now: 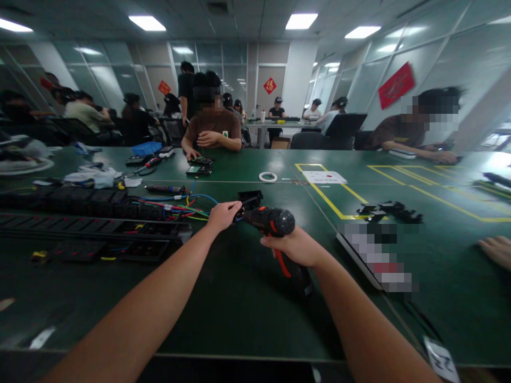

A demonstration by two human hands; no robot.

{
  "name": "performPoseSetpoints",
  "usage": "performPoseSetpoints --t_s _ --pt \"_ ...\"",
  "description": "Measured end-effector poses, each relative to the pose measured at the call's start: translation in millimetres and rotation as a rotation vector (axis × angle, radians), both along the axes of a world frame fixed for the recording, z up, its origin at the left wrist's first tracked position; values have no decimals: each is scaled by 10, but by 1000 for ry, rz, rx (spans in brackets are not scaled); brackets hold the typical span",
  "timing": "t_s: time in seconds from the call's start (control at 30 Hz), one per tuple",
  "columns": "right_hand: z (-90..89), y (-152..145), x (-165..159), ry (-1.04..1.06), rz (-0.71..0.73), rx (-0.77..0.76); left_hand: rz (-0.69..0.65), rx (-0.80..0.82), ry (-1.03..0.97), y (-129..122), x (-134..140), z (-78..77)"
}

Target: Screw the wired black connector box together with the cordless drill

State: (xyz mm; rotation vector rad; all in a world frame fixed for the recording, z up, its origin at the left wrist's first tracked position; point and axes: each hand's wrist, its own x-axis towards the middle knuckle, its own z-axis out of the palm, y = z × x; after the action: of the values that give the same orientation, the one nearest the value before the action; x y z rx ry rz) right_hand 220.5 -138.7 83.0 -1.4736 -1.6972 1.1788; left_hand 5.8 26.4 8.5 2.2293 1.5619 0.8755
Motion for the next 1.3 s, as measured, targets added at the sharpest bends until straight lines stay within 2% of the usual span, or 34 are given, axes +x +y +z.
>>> performPoseSetpoints --t_s 0.47,0.87,1.3 --pt "41 -16 -38 -16 13 16 -2 -86 100 9 -22 52" --pt "19 -8 -27 -47 18 31 16 -70 73 -3 -13 39" --pt "29 -17 -36 49 19 -1 24 -72 56 -11 -6 49"
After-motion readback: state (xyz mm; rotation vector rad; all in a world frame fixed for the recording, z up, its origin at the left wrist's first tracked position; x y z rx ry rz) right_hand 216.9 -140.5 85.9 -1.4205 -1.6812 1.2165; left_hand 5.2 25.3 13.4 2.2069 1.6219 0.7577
